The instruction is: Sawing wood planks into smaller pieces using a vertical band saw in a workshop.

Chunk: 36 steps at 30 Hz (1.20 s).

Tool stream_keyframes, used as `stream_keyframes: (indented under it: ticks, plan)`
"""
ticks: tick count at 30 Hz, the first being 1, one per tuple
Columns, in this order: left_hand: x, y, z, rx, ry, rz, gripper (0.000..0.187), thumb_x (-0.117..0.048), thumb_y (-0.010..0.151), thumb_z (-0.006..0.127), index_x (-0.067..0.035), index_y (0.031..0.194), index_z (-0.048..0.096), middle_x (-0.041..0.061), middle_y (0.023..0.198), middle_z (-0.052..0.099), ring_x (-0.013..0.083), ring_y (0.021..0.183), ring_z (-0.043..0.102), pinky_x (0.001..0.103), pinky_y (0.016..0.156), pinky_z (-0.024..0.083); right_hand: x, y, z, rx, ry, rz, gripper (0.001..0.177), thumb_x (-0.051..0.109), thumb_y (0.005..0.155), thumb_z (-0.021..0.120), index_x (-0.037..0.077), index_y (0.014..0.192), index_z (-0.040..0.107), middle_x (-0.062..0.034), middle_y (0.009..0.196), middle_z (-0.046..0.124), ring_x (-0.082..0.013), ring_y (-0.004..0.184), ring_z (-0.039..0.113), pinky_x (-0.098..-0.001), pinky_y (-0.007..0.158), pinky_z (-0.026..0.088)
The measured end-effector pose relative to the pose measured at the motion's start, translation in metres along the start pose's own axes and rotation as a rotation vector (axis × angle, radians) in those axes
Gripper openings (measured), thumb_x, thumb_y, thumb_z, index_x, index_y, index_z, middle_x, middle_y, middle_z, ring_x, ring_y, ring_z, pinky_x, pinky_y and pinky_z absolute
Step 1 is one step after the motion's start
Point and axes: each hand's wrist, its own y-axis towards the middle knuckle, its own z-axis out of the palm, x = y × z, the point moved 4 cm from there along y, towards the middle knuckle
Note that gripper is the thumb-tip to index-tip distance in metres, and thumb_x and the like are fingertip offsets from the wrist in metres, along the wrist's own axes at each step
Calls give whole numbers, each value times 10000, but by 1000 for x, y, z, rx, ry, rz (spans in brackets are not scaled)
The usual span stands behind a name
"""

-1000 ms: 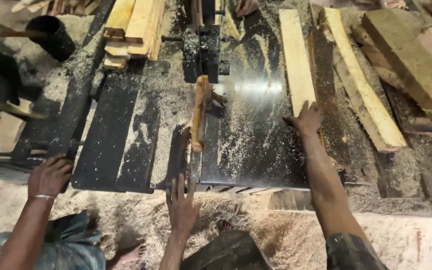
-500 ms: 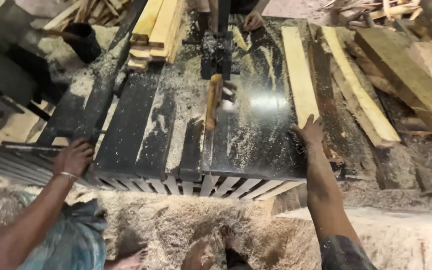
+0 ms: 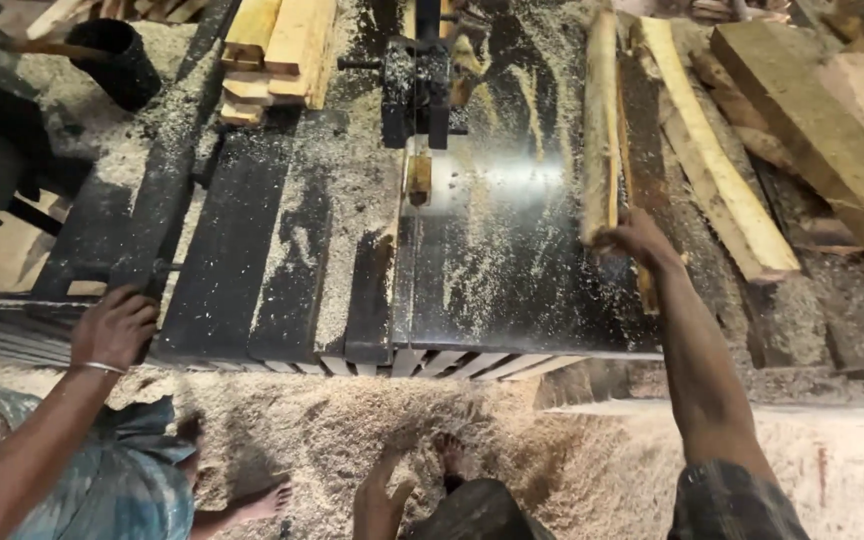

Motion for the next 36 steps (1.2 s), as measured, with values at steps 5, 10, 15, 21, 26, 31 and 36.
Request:
stream_keyframes:
  ticks: [5,10,15,21,26,31,36]
  plan:
    - [-76,-25,110,224,-735,-49,963,-621,799,642,-166,1609,387,182,1553,559,322,1359,633,479,1120,536,-120,-159,111,128,277,7,516,181,837,776,-36,1286,639,-269,1168,738,-379,983,763,-487,835,680]
    - [-115,-44,120,159,-866,170,1052,-557,835,686,-140,1656,178,179,1729,186,348,1483,380,538,1101,460,-166,-292,223,-42,661,249,855,361,848,704,178,1596,331,-185,1360,632,-334,1166,678,-504,880,604]
    - [-154,-137,110,-101,-427,583,1331,-425,596,1035,-25,1546,193,292,1550,343,499,1405,380,587,1143,347,-185,-342,345,-49,843,53,805,29,842,816,-67,1512,381,-271,1326,633,-347,1164,670,-514,986,591]
    - [-63,-200,162,302,-964,376,1372,-463,619,915,-57,1650,105,235,1601,385,371,1464,435,506,1188,415,-150,-409,373,88,821,161,781,25,879,690,101,1528,264,-188,1274,643,-305,1140,671,-507,1005,564]
    - [-42,-213,172,248,-763,389,1400,-422,652,933,-84,1700,69,251,1702,230,390,1554,286,513,1240,319,-109,-414,377,212,490,305,802,280,986,560,96,1617,100,-267,1499,514,-406,1201,677,-599,1057,520]
    - [-36,-188,163,32,-824,547,1372,-395,666,953,-84,1729,143,195,1787,201,360,1632,262,518,1315,284,-98,-395,383,228,727,226,982,437,944,510,253,1645,-152,-191,1681,152,-403,1424,401,-607,1133,410]
    - [-42,-178,139,127,-850,291,1314,-257,577,1000,-168,1626,214,111,1675,336,299,1513,397,423,1204,409,-129,-446,407,-13,122,-166,1046,349,873,711,134,1635,27,-205,1617,315,-364,1429,439,-500,1127,412]
